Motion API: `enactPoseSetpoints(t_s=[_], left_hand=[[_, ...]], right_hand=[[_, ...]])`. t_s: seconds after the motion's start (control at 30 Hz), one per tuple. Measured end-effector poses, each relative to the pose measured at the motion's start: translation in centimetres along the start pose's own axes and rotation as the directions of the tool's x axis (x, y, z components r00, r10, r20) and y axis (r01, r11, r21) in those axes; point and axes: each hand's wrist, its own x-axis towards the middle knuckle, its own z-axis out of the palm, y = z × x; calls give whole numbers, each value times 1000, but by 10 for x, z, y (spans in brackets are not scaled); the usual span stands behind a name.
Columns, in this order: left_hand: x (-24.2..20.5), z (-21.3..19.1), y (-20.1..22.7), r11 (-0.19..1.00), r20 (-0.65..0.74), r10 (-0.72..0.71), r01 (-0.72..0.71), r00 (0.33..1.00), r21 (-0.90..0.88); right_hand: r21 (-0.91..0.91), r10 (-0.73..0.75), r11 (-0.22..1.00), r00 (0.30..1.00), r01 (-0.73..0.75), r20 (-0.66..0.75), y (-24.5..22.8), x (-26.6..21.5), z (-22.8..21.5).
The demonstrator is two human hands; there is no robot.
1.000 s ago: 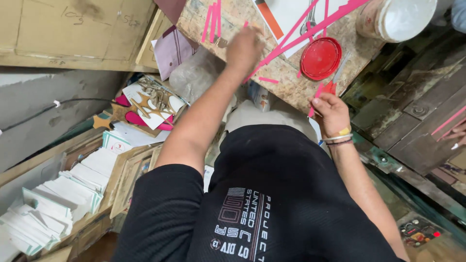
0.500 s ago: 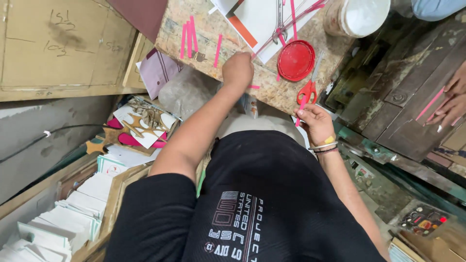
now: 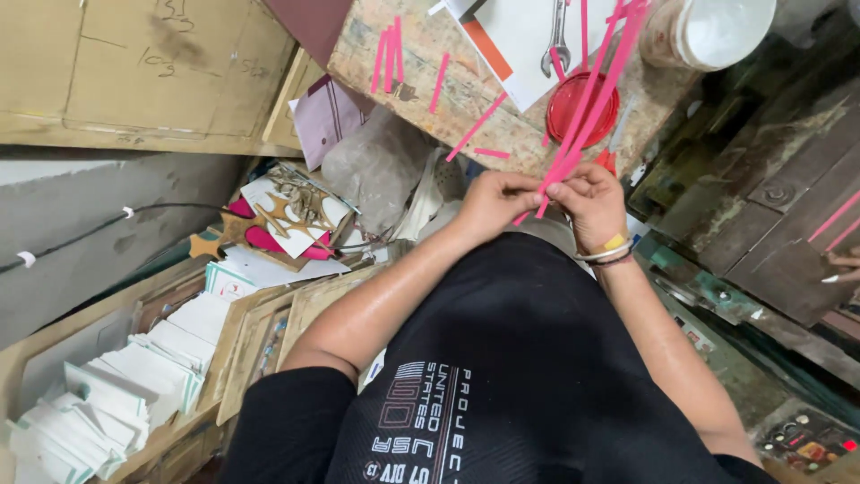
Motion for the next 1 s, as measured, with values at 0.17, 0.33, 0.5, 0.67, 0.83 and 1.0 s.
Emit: enactPoseSetpoints(t_s=[0.17,0.33,0.5,0.67,0.83,1.0], left_hand=[[-7,13,16,995,64,44,-49,997,86],[-2,31,48,973,200,-42,85,979,-213],[0,52,80,954,519,-96,227,850,-195],[0,97,113,996,512,-26,68,858,-63],[-1,157,119,782,533,459,-608,711,138],[-3,235,88,795,549,390,-572,739,205]], right_hand=[[-83,-148,986,987,143,-64,-25,-23,13],[-88,-203,977,969,192,-144,-52,-48,11],[332,-205,920,978,209,-47,-75,-90,-25],[219,-396,889,915,403,-77,-70,-120,-70],[210,-441,847,867,487,-233,-70,-153,-103],[205,-482,770,762,604,-433,-57,-184,-161]])
